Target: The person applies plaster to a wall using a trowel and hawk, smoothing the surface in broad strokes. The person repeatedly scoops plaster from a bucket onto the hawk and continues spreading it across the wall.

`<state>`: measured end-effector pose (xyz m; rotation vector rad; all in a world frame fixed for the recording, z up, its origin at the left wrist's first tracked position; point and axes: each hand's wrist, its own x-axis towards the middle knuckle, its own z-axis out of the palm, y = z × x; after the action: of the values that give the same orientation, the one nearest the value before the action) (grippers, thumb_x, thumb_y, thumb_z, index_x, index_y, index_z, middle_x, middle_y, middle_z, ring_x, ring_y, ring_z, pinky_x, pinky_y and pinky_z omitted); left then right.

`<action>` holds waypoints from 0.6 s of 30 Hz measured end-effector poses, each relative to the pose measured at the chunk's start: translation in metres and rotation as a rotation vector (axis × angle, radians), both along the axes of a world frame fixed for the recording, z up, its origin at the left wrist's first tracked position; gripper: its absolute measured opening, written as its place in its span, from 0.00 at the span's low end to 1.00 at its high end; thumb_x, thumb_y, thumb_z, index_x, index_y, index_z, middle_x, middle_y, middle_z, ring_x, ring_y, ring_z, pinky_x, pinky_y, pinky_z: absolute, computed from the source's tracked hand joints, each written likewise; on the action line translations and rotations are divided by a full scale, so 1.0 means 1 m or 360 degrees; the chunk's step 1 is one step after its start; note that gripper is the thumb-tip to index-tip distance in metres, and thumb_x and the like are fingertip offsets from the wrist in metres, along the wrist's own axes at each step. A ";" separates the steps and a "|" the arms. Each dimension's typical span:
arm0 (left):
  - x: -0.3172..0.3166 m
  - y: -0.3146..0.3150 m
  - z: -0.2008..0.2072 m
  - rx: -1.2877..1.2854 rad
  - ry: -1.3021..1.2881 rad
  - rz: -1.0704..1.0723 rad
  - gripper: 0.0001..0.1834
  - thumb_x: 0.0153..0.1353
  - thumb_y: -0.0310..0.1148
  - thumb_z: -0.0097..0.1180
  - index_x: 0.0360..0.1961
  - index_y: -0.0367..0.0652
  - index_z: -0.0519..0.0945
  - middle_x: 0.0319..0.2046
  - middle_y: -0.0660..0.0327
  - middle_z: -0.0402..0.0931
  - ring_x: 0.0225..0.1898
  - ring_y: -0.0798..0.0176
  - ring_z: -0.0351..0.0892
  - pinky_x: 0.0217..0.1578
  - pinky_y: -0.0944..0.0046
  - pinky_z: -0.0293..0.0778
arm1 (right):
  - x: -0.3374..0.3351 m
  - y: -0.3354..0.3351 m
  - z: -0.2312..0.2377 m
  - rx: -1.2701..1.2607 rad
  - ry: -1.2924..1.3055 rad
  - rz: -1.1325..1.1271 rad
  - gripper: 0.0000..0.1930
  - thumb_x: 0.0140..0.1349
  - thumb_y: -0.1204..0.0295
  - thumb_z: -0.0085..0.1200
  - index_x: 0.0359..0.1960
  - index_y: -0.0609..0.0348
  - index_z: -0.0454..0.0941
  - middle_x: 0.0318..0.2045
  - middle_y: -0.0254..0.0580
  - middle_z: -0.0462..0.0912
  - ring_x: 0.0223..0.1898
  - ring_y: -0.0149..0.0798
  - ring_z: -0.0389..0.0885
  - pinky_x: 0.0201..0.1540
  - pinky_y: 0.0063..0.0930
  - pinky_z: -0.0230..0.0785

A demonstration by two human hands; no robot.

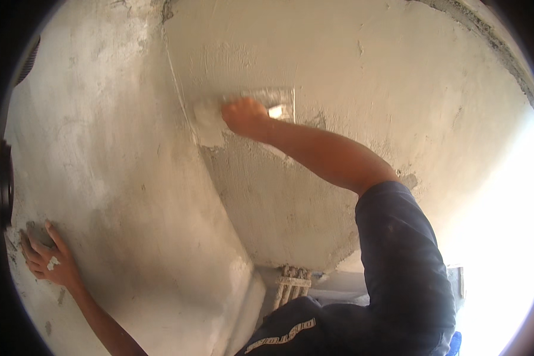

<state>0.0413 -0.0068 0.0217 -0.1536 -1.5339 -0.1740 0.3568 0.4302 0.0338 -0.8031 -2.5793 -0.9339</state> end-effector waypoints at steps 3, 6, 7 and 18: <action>-0.004 0.010 -0.002 0.0027 0.0068 -0.0064 0.27 0.65 0.59 0.49 0.60 0.58 0.72 0.62 0.66 0.67 0.62 0.61 0.65 0.59 0.51 0.60 | 0.031 -0.009 -0.072 -0.0387 -0.0132 -0.0014 0.12 0.67 0.71 0.47 0.47 0.65 0.74 0.30 0.47 0.84 0.20 0.35 0.80 0.20 0.28 0.74; 0.004 0.003 0.005 -0.0002 0.0220 -0.0206 0.28 0.65 0.59 0.49 0.60 0.58 0.71 0.62 0.66 0.66 0.64 0.59 0.63 0.60 0.50 0.59 | 0.051 -0.061 -0.088 -0.0836 0.0461 -0.0020 0.18 0.67 0.62 0.51 0.48 0.66 0.75 0.28 0.47 0.84 0.24 0.36 0.82 0.23 0.33 0.75; 0.002 -0.005 0.009 0.0023 0.0196 -0.0173 0.28 0.65 0.58 0.49 0.61 0.57 0.71 0.62 0.65 0.66 0.65 0.59 0.62 0.60 0.49 0.59 | 0.056 -0.077 -0.083 -0.0862 0.0649 0.0114 0.19 0.67 0.61 0.52 0.47 0.66 0.75 0.29 0.47 0.84 0.25 0.35 0.82 0.25 0.33 0.76; 0.007 -0.005 0.006 -0.0061 0.0151 -0.0184 0.28 0.66 0.56 0.48 0.61 0.54 0.70 0.63 0.61 0.63 0.66 0.54 0.60 0.60 0.42 0.59 | 0.055 -0.128 -0.068 -0.2718 0.1755 0.0791 0.20 0.61 0.59 0.60 0.45 0.65 0.77 0.28 0.40 0.81 0.26 0.31 0.81 0.31 0.27 0.76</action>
<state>0.0484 -0.0114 0.0273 -0.2778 -1.4354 -0.2264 0.4122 0.3020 -0.0338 -0.5259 -1.7334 1.6201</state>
